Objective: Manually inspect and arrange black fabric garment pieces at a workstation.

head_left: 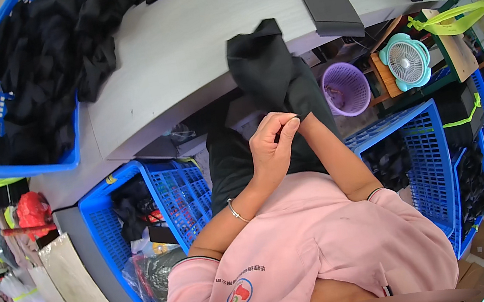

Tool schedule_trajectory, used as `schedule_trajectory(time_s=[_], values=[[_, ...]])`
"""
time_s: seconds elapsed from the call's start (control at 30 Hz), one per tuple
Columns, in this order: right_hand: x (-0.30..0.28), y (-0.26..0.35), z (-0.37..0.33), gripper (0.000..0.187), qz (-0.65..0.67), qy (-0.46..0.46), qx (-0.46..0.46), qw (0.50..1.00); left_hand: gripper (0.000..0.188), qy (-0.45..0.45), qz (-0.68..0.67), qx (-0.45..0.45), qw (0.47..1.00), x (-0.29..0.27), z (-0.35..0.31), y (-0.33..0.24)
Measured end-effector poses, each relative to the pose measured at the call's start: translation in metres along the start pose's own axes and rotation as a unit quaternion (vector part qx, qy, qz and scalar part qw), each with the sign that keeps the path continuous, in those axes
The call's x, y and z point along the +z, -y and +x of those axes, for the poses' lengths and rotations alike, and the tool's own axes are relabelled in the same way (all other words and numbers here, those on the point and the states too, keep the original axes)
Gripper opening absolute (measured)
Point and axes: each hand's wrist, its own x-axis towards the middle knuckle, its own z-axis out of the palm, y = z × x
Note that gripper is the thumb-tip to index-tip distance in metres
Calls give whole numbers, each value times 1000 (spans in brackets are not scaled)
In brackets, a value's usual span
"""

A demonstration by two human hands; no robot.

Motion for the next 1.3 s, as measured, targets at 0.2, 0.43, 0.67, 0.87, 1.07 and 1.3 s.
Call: schedule_trajectory(time_s=[0.2, 0.43, 0.67, 0.87, 1.07, 1.3], values=[[-4, 9, -7, 28, -80, -12, -46, 996, 9, 41, 9, 39, 998, 8, -12, -13], [-5, 9, -7, 29, -168, -44, -170, 970, 14, 287, -129, -124, 941, 17, -31, -11], [-6, 1, 3, 37, -141, -76, -190, 969, 16, 89, -171, -104, 976, 7, 12, -1], [45, -14, -18, 58, -218, -90, -236, 943, 19, -103, 14, 20, 994, -10, 92, 18], [63, -6, -84, 23, -511, 86, -110, 848, 34, -244, 192, 52, 949, -78, 179, 79], [-2, 11, -97, 25, -242, -52, 8, 969, 22, -156, -133, -42, 978, -81, 183, 8]])
